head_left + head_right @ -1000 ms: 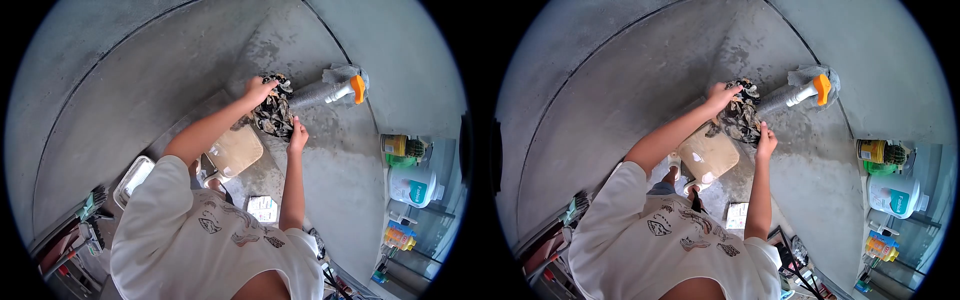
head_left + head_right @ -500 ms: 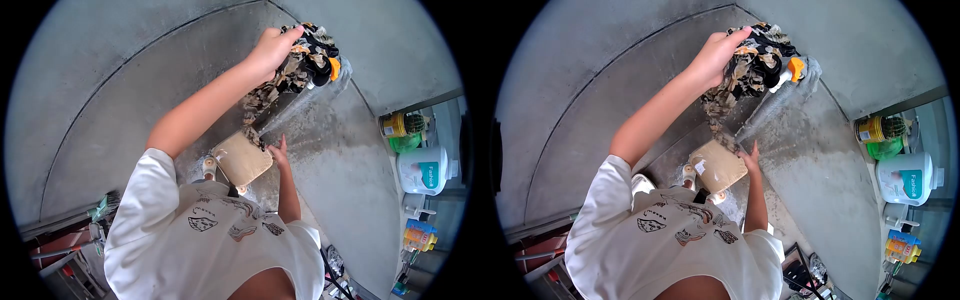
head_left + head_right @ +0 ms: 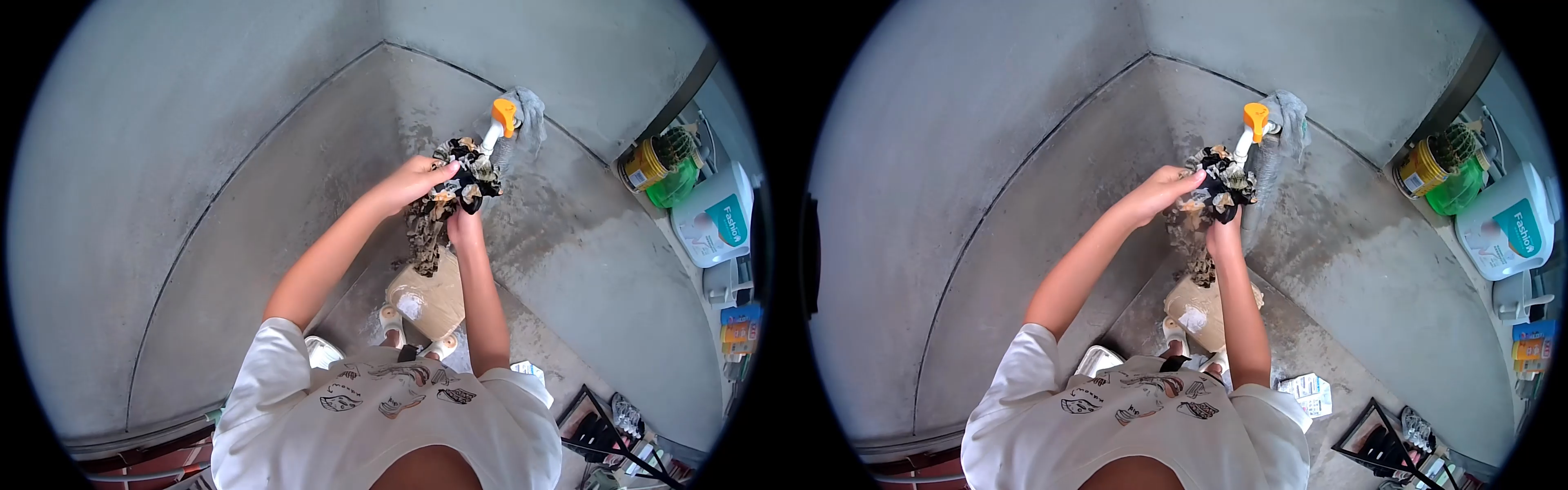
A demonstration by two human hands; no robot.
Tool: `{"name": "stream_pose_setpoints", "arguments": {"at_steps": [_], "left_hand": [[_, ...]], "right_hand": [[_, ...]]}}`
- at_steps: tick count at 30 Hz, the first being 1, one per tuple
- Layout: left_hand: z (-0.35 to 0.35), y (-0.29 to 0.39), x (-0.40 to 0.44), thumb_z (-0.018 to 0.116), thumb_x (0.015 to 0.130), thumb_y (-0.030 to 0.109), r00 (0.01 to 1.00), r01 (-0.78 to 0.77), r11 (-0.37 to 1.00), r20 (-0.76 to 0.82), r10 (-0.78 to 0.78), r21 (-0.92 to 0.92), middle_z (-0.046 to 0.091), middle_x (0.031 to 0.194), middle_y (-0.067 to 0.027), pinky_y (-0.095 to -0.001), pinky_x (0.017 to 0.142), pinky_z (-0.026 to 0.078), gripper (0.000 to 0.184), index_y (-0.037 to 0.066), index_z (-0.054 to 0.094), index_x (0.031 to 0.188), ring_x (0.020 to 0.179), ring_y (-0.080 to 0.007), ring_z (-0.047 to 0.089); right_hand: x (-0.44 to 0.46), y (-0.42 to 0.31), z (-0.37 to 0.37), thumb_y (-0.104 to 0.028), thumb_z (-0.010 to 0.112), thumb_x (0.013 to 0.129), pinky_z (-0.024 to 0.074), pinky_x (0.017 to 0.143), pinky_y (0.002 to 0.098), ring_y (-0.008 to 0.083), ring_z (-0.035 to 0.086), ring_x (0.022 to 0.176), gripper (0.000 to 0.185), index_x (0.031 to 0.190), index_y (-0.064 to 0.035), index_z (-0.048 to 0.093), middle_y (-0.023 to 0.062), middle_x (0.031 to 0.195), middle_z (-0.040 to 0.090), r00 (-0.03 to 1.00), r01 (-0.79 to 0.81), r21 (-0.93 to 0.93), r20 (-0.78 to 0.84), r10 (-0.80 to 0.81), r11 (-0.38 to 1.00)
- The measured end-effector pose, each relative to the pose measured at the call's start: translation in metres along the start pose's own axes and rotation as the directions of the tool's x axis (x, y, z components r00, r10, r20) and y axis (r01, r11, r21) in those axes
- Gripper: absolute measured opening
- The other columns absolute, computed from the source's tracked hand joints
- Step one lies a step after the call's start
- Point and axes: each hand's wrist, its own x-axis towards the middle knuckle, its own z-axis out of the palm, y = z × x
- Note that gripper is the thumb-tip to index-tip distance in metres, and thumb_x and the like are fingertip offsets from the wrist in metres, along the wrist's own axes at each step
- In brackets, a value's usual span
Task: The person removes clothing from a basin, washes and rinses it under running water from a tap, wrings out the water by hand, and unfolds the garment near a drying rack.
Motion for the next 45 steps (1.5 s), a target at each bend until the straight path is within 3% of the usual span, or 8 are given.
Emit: {"name": "stream_pose_setpoints", "arguments": {"at_steps": [4, 14, 24, 30, 32, 33, 40, 45], "left_hand": [[-0.031, -0.049, 0.020, 0.048, 0.083, 0.032, 0.923, 0.006, 0.989, -0.381, -0.061, -0.145, 0.060, 0.078, -0.0030, -0.0237, 0.068, 0.041, 0.033, 0.001, 0.059, 0.086, 0.070, -0.0098, 0.054], [-0.069, -0.150, 0.000, 0.048, 0.079, 0.023, 0.880, -0.332, 0.485, -0.451, -0.149, -0.809, 0.058, 0.096, -0.0060, -0.0321, 0.086, 0.037, 0.026, 0.004, 0.051, 0.097, 0.093, -0.0194, 0.052], [-0.003, -0.272, 0.021, 0.055, 0.074, 0.020, 0.743, 0.139, 0.550, -0.280, -0.607, -0.824, 0.058, 0.076, -0.0068, -0.0321, 0.050, 0.048, 0.019, 0.002, 0.054, 0.082, 0.062, -0.0174, 0.058], [0.090, -0.201, 0.030, 0.041, 0.069, 0.068, 0.895, 0.254, -0.165, 0.297, -0.334, -0.953, 0.044, 0.120, -0.0100, -0.0572, 0.091, 0.022, 0.073, 0.015, 0.042, 0.120, 0.112, -0.0282, 0.040], [0.115, -0.215, 0.050, 0.034, 0.069, 0.071, 0.975, 0.118, -0.315, 0.051, 0.215, -0.942, 0.037, 0.126, -0.0120, -0.0549, 0.092, 0.025, 0.080, 0.013, 0.035, 0.124, 0.115, -0.0299, 0.037], [0.121, -0.208, 0.057, 0.033, 0.073, 0.066, 0.971, -0.073, -0.437, -0.164, 0.174, -0.896, 0.038, 0.125, -0.0121, -0.0510, 0.094, 0.026, 0.075, 0.010, 0.036, 0.123, 0.115, -0.0304, 0.037], [0.090, -0.165, 0.029, 0.040, 0.082, 0.028, 0.942, -0.267, -0.236, -0.201, -0.270, -0.934, 0.059, 0.087, -0.0082, -0.0298, 0.072, 0.048, 0.031, 0.005, 0.055, 0.095, 0.081, -0.0188, 0.057], [0.066, -0.129, 0.041, 0.053, 0.059, 0.007, 0.908, 0.032, 0.780, -0.307, -0.284, -0.625, 0.058, 0.071, -0.0135, -0.0325, 0.058, 0.044, 0.020, -0.005, 0.055, 0.074, 0.063, -0.0220, 0.058]], "right_hand": [[0.013, -0.035, -0.026, 0.000, 0.051, 0.070, 0.0375, 0.062, 0.0223, 0.0098, 0.048, 0.065, 0.009, 0.078, -0.0051, 0.051, -0.0004, 0.075, 0.051, 0.979, 0.135, -0.202, -0.127, -0.163, 0.970], [0.001, -0.132, -0.044, 0.000, 0.043, 0.057, 0.0334, 0.057, 0.0280, 0.0178, 0.036, 0.060, 0.014, 0.057, -0.0066, 0.030, 0.0057, 0.063, 0.038, 0.943, 0.330, 0.030, -0.048, -0.329, 0.943], [0.012, -0.152, 0.024, -0.016, 0.044, 0.059, 0.0244, 0.052, 0.0316, 0.0144, 0.021, 0.050, 0.023, 0.055, -0.0124, 0.021, -0.0003, 0.053, 0.021, 0.941, 0.216, 0.162, 0.229, -0.250, 0.963], [-0.002, -0.143, 0.069, -0.044, 0.038, 0.083, 0.0199, 0.050, 0.0286, 0.0125, 0.019, 0.048, 0.046, 0.054, -0.0137, 0.021, -0.0028, 0.051, 0.021, 0.910, 0.174, 0.240, 0.332, -0.250, 0.955], [-0.008, -0.143, 0.076, -0.041, 0.039, 0.085, 0.0201, 0.049, 0.0277, 0.0120, 0.019, 0.048, 0.045, 0.053, -0.0141, 0.022, -0.0028, 0.051, 0.022, 0.908, 0.154, 0.190, 0.361, -0.215, 0.970], [-0.008, -0.145, 0.071, -0.036, 0.039, 0.085, 0.0206, 0.049, 0.0275, 0.0119, 0.020, 0.048, 0.042, 0.053, -0.0141, 0.022, -0.0024, 0.051, 0.022, 0.931, 0.165, 0.172, 0.297, -0.211, 0.971], [-0.001, -0.124, -0.025, -0.015, 0.045, 0.078, 0.0339, 0.053, 0.0259, 0.0137, 0.041, 0.057, 0.015, 0.067, -0.0063, 0.042, 0.0040, 0.071, 0.048, 0.981, 0.178, -0.319, -0.018, -0.194, 0.931], [-0.002, -0.025, -0.124, -0.030, 0.043, 0.082, 0.0400, 0.083, 0.0353, 0.0240, 0.050, 0.097, 0.035, 0.106, -0.0048, 0.048, 0.0098, 0.105, 0.052, 0.962, -0.166, -0.291, -0.256, 0.091, 0.942]]}}
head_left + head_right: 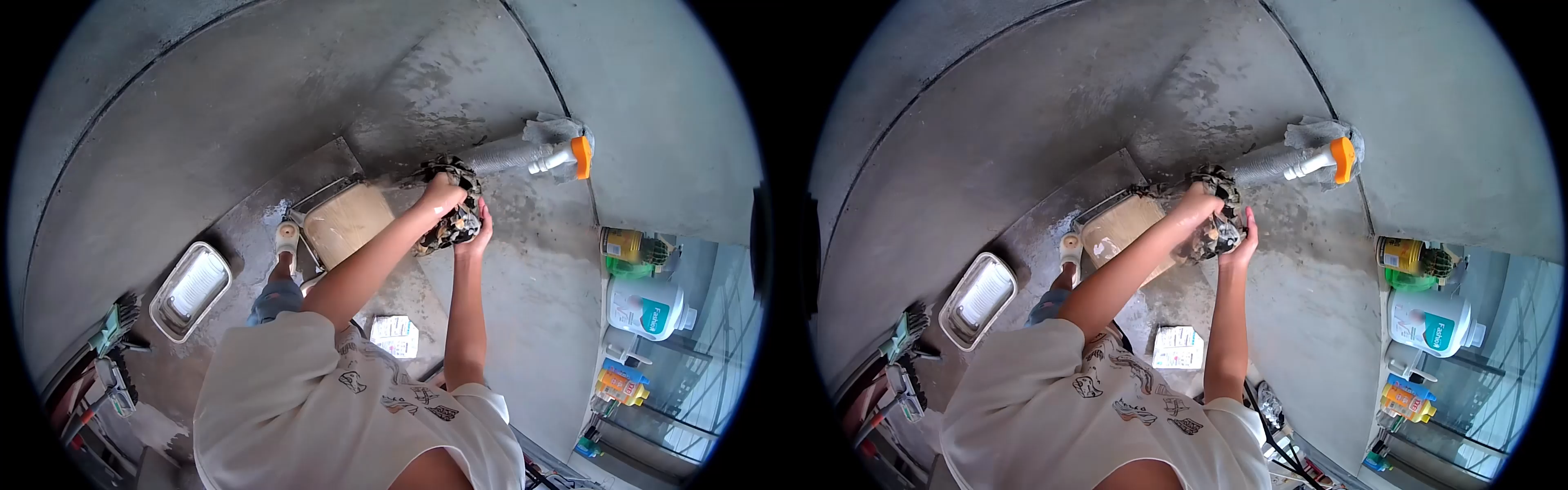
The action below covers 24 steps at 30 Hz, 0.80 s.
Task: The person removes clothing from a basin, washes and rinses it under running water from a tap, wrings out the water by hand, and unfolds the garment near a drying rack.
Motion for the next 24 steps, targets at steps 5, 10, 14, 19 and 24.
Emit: {"name": "stream_pose_setpoints", "arguments": {"at_steps": [5, 10, 14, 19, 24], "left_hand": [[0.018, 0.044, -0.018, 0.058, 0.057, 0.017, 0.960, -0.276, 0.739, 0.217, 0.177, 0.615, 0.052, 0.057, -0.0111, -0.0303, 0.053, 0.041, 0.020, -0.003, 0.054, 0.061, 0.054, -0.0173, 0.051], [0.043, 0.103, -0.046, 0.065, 0.064, 0.040, 0.863, -0.287, 0.708, 0.495, -0.101, 0.646, 0.050, 0.063, -0.0058, -0.0269, 0.059, 0.042, 0.047, -0.003, 0.056, 0.080, 0.059, -0.0129, 0.048], [0.062, 0.134, -0.054, 0.065, 0.067, 0.040, 0.802, -0.418, 0.786, 0.592, 0.083, 0.456, 0.048, 0.074, -0.0048, -0.0234, 0.060, 0.040, 0.066, -0.010, 0.042, 0.102, 0.069, -0.0100, 0.046], [0.070, 0.148, -0.045, 0.063, 0.067, 0.039, 0.807, -0.455, 0.598, 0.590, -0.038, 0.660, 0.049, 0.062, -0.0036, -0.0256, 0.049, 0.037, 0.042, 0.000, 0.049, 0.062, 0.054, -0.0098, 0.044], [0.006, 0.098, -0.023, 0.060, 0.071, 0.023, 0.914, -0.158, 0.819, 0.396, -0.090, 0.551, 0.057, 0.071, -0.0075, -0.0260, 0.053, 0.045, 0.031, -0.007, 0.055, 0.079, 0.061, -0.0149, 0.056]], "right_hand": [[-0.035, 0.086, 0.023, -0.045, 0.038, 0.083, 0.0394, 0.085, 0.0367, 0.0211, 0.048, 0.099, 0.047, 0.110, -0.0075, 0.046, 0.0064, 0.109, 0.050, 0.935, -0.336, 0.286, 0.213, 0.282, 0.898], [-0.015, 0.132, 0.004, -0.049, 0.039, 0.080, 0.0343, 0.089, 0.0388, 0.0229, 0.041, 0.106, 0.052, 0.114, -0.0099, 0.042, 0.0060, 0.113, 0.045, 0.876, -0.450, 0.553, 0.425, 0.228, 0.701], [-0.036, 0.081, 0.052, -0.068, 0.040, 0.063, 0.0160, 0.094, 0.0591, 0.0331, 0.019, 0.122, 0.080, 0.126, -0.0191, 0.029, 0.0058, 0.132, 0.024, 0.943, -0.329, 0.480, 0.215, 0.255, 0.813], [-0.004, 0.061, 0.056, -0.055, 0.044, 0.074, 0.0330, 0.091, 0.0457, 0.0260, 0.036, 0.112, 0.064, 0.121, -0.0133, 0.037, 0.0057, 0.123, 0.040, 0.978, -0.065, 0.680, 0.190, -0.090, 0.730], [0.004, 0.033, 0.051, -0.044, 0.039, 0.081, 0.0407, 0.084, 0.0395, 0.0252, 0.050, 0.096, 0.046, 0.108, -0.0071, 0.048, 0.0082, 0.106, 0.052, 0.946, 0.035, 0.718, 0.201, -0.256, 0.695]]}}
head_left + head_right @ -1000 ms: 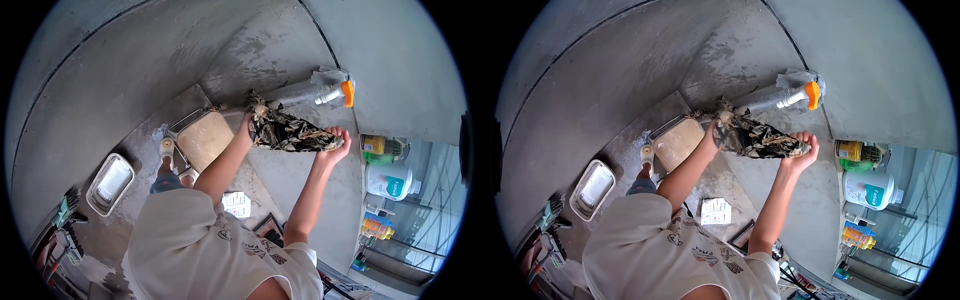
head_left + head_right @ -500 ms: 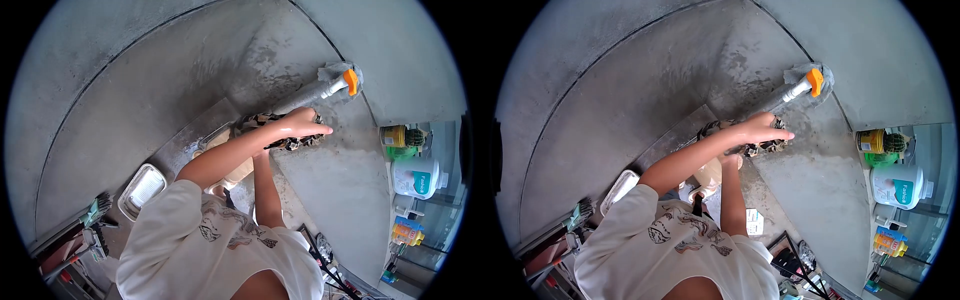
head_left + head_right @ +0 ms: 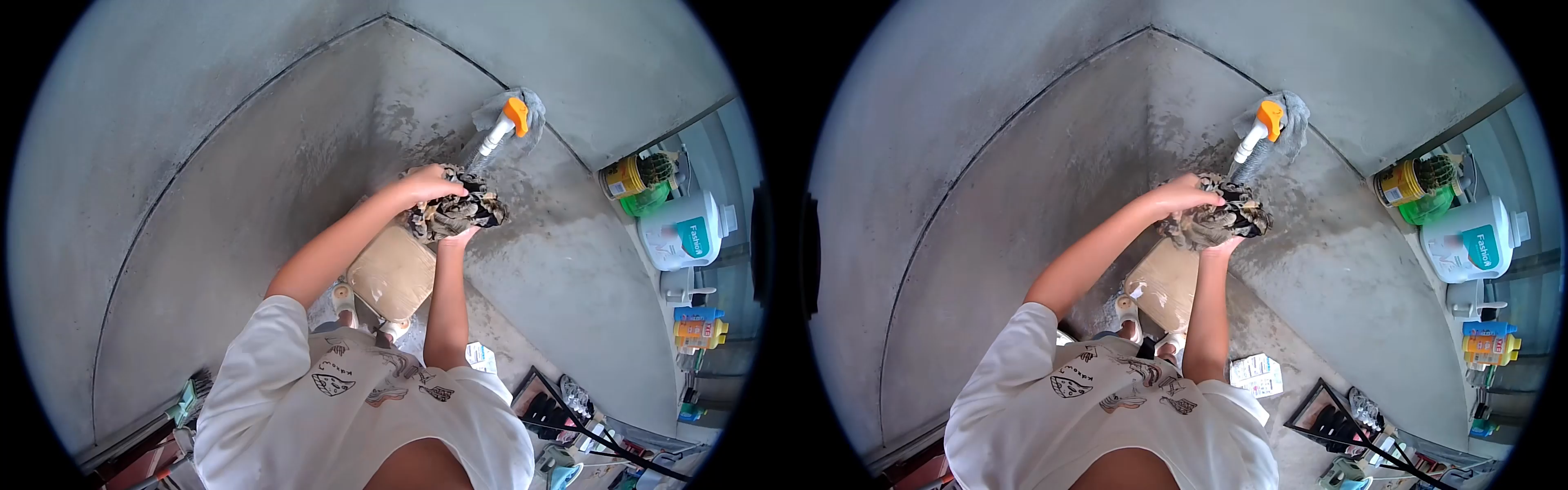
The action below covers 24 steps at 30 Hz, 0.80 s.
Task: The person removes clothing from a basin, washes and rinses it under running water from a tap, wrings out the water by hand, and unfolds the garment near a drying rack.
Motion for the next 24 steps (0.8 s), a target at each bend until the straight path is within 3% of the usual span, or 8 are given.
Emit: {"name": "stream_pose_setpoints", "arguments": {"at_steps": [3, 5, 7, 9, 14, 17, 21, 24], "left_hand": [[-0.005, -0.084, 0.015, 0.056, 0.073, 0.010, 0.908, -0.184, 0.866, -0.418, -0.031, -0.465, 0.060, 0.078, -0.0104, -0.0288, 0.060, 0.049, 0.020, -0.007, 0.055, 0.085, 0.068, -0.0200, 0.060], [0.001, -0.122, 0.021, 0.051, 0.077, 0.010, 0.781, -0.375, 0.618, -0.595, -0.191, -0.691, 0.059, 0.083, -0.0127, -0.0316, 0.065, 0.050, 0.020, -0.006, 0.054, 0.089, 0.072, -0.0218, 0.060], [0.011, -0.147, 0.027, 0.045, 0.082, 0.027, 0.794, -0.312, 0.366, -0.452, -0.407, -0.877, 0.058, 0.089, -0.0130, -0.0364, 0.068, 0.048, 0.032, -0.002, 0.052, 0.094, 0.074, -0.0247, 0.059], [0.014, -0.168, 0.023, 0.038, 0.084, 0.038, 0.919, -0.256, 0.212, -0.306, -0.248, -0.943, 0.055, 0.101, -0.0122, -0.0392, 0.080, 0.043, 0.043, 0.001, 0.051, 0.102, 0.089, -0.0262, 0.055], [0.020, -0.144, 0.004, 0.036, 0.082, 0.048, 0.967, -0.155, 0.253, -0.199, -0.157, -0.955, 0.052, 0.109, -0.0082, -0.0392, 0.087, 0.039, 0.052, 0.007, 0.046, 0.112, 0.101, -0.0246, 0.049], [0.031, -0.106, -0.004, 0.038, 0.077, 0.060, 0.961, 0.153, 0.329, 0.062, -0.271, -0.932, 0.049, 0.113, -0.0046, -0.0380, 0.090, 0.035, 0.061, 0.013, 0.046, 0.114, 0.105, -0.0223, 0.046], [0.033, -0.116, 0.030, 0.044, 0.080, 0.049, 0.995, 0.022, 0.197, 0.003, -0.098, -0.980, 0.055, 0.101, -0.0050, -0.0321, 0.078, 0.044, 0.049, 0.009, 0.050, 0.107, 0.090, -0.0193, 0.054], [0.029, -0.184, 0.060, 0.050, 0.077, 0.029, 0.972, -0.016, 0.450, -0.120, -0.204, -0.893, 0.057, 0.081, -0.0084, -0.0290, 0.062, 0.045, 0.027, 0.005, 0.056, 0.089, 0.069, -0.0167, 0.056]], "right_hand": [[-0.006, -0.005, 0.023, -0.018, 0.048, 0.074, 0.0449, 0.079, 0.0375, 0.0253, 0.055, 0.084, 0.028, 0.097, -0.0027, 0.052, 0.0101, 0.094, 0.057, 0.927, 0.108, -0.281, -0.319, -0.199, 0.954], [-0.005, -0.005, 0.025, -0.008, 0.050, 0.064, 0.0461, 0.076, 0.0368, 0.0255, 0.057, 0.078, 0.028, 0.091, -0.0018, 0.053, 0.0099, 0.087, 0.059, 0.979, -0.006, -0.339, -0.192, -0.063, 0.941], [-0.004, 0.004, 0.031, -0.005, 0.051, 0.056, 0.0477, 0.067, 0.0357, 0.0252, 0.056, 0.068, 0.021, 0.077, -0.0020, 0.053, 0.0092, 0.077, 0.057, 0.874, -0.182, -0.310, -0.485, 0.009, 0.933], [0.001, 0.008, 0.016, -0.007, 0.051, 0.055, 0.0473, 0.069, 0.0348, 0.0240, 0.055, 0.069, 0.022, 0.076, -0.0029, 0.054, 0.0067, 0.076, 0.057, 0.859, -0.255, -0.402, -0.511, 0.015, 0.879], [-0.008, 0.000, 0.038, -0.009, 0.051, 0.061, 0.0472, 0.072, 0.0362, 0.0247, 0.056, 0.075, 0.025, 0.084, -0.0006, 0.054, 0.0098, 0.082, 0.057, 0.886, -0.184, -0.534, -0.453, -0.096, 0.825], [-0.004, -0.004, 0.035, -0.026, 0.053, 0.080, 0.0477, 0.073, 0.0328, 0.0221, 0.058, 0.075, 0.032, 0.097, 0.0001, 0.051, 0.0116, 0.089, 0.058, 0.941, -0.289, -0.450, -0.298, 0.163, 0.845], [-0.005, 0.018, 0.030, -0.025, 0.059, 0.073, 0.0430, 0.063, 0.0262, 0.0155, 0.058, 0.067, 0.029, 0.080, 0.0021, 0.061, 0.0090, 0.073, 0.062, 0.983, -0.110, -0.986, -0.127, -0.136, 0.123], [-0.009, 0.024, 0.007, -0.021, 0.057, 0.064, 0.0440, 0.061, 0.0319, 0.0206, 0.058, 0.060, 0.028, 0.077, 0.0038, 0.060, 0.0159, 0.063, 0.060, 0.946, -0.181, -0.980, -0.151, -0.288, -0.083]]}}
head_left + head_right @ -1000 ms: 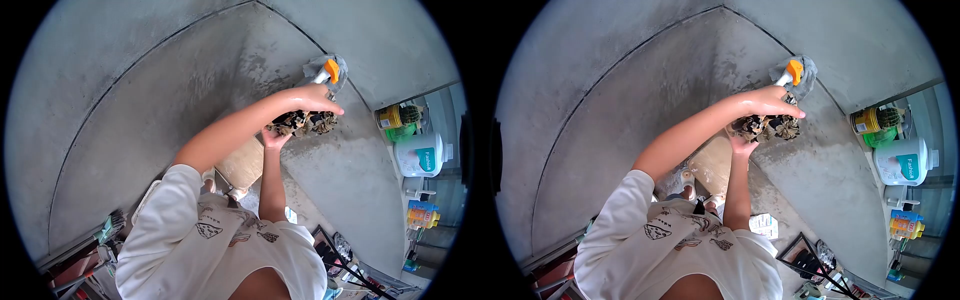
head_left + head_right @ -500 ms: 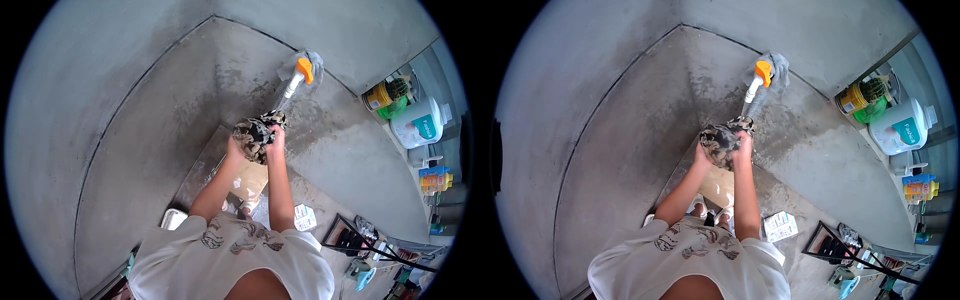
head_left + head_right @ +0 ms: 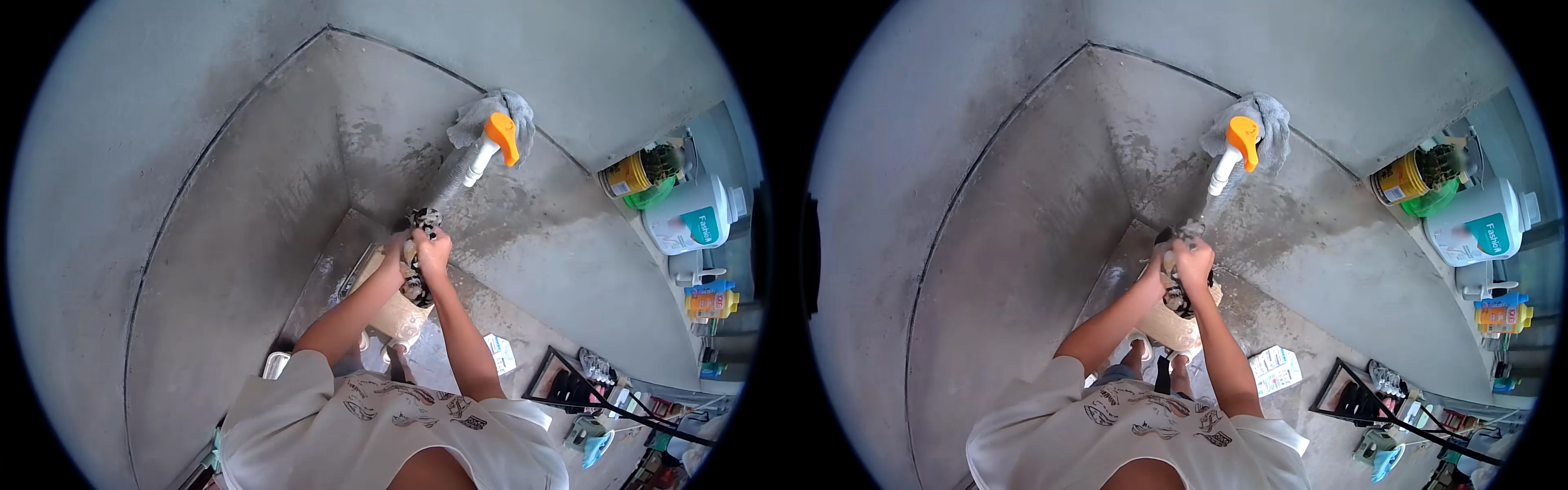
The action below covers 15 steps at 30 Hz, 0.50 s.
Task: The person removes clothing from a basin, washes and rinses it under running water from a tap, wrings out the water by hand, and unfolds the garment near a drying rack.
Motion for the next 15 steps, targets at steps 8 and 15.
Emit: {"name": "stream_pose_setpoints", "arguments": {"at_steps": [8, 15], "left_hand": [[-0.038, -0.011, 0.007, 0.048, 0.078, 0.028, 0.912, 0.066, 0.947, -0.405, 0.070, 0.313, 0.057, 0.082, -0.0089, -0.0291, 0.060, 0.044, 0.031, 0.001, 0.055, 0.090, 0.069, -0.0161, 0.056], [0.050, 0.046, -0.030, 0.036, 0.081, 0.038, 0.993, 0.078, 0.996, -0.091, -0.081, -0.036, 0.060, 0.083, -0.0098, -0.0354, 0.073, 0.047, 0.040, 0.005, 0.055, 0.093, 0.075, -0.0224, 0.058]], "right_hand": [[0.015, 0.084, 0.005, -0.033, 0.062, 0.065, 0.0426, 0.068, 0.0328, 0.0243, 0.056, 0.078, 0.048, 0.096, 0.0014, 0.051, 0.0186, 0.083, 0.058, 0.975, -0.177, 0.077, 0.148, 0.164, 0.981], [-0.006, 0.006, -0.055, -0.050, 0.063, 0.063, 0.0349, 0.088, 0.0381, 0.0361, 0.044, 0.104, 0.082, 0.125, -0.0074, 0.032, 0.0264, 0.114, 0.038, 0.992, 0.067, -0.216, 0.123, -0.041, 0.974]]}}
